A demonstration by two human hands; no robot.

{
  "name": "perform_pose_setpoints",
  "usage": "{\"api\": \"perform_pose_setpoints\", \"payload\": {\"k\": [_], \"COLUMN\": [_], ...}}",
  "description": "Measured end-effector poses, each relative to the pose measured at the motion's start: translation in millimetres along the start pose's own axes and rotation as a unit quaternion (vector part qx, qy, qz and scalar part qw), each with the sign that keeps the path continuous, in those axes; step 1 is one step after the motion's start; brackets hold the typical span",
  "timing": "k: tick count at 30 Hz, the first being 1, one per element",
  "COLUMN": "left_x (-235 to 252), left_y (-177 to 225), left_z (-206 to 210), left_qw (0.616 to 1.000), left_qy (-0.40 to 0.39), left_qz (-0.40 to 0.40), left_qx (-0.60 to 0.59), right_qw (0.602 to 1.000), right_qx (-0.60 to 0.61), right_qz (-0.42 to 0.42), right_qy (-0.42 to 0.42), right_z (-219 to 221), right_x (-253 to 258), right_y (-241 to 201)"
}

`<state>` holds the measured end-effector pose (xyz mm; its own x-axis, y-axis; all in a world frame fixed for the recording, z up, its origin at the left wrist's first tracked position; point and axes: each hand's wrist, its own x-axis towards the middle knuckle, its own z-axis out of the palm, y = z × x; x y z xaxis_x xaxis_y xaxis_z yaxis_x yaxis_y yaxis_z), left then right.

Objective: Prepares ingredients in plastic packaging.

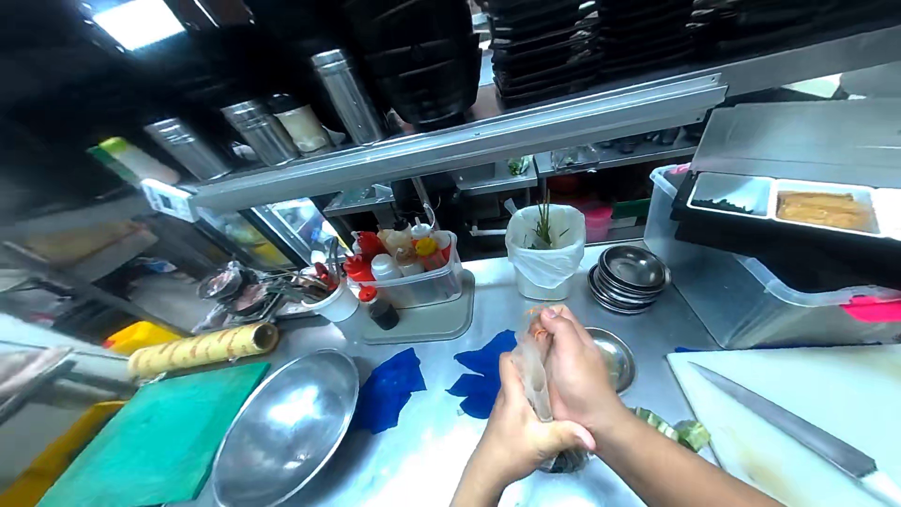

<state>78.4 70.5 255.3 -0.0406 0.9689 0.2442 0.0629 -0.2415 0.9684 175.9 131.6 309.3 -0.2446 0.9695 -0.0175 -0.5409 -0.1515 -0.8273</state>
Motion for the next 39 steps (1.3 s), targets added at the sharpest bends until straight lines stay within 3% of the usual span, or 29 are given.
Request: {"api": "perform_pose_setpoints", "payload": {"k": [5,9,12,16,20,23,29,35,39], "left_x": [-7,-4,-4,-4,1,5,11,17,23], "left_y": [-11,-7,-7,-9,-5,-2,2,-10,-4], "left_z": [17,30,42,47,54,58,55,57,60], "left_qw": [0.999,0.997,0.997,0.992,0.982,0.978,0.978,0.992,0.991], "left_qy": [-0.011,-0.033,0.002,0.069,0.085,0.075,0.035,0.050,0.032], "left_qz": [-0.047,-0.065,-0.070,-0.078,-0.105,-0.116,-0.134,-0.094,-0.120], "left_qx": [-0.012,0.000,0.026,0.070,0.134,0.157,0.155,0.065,0.048], "right_qw": [0.996,0.992,0.991,0.954,0.882,0.852,0.948,0.982,0.987], "right_qx": [-0.016,-0.029,-0.040,-0.240,-0.458,-0.520,-0.304,-0.177,-0.135], "right_qz": [0.041,0.012,-0.033,-0.156,-0.080,-0.028,0.089,0.070,0.066], "right_qy": [-0.071,-0.118,-0.126,-0.087,-0.072,-0.050,-0.015,-0.021,-0.051], "right_z": [-37,-58,-69,-98,-137,-155,-165,-162,-149], "right_x": [-8,-13,-8,3,21,30,27,11,0], "right_y": [0,-15,-34,-68,-82,-74,-49,-25,-27]}}
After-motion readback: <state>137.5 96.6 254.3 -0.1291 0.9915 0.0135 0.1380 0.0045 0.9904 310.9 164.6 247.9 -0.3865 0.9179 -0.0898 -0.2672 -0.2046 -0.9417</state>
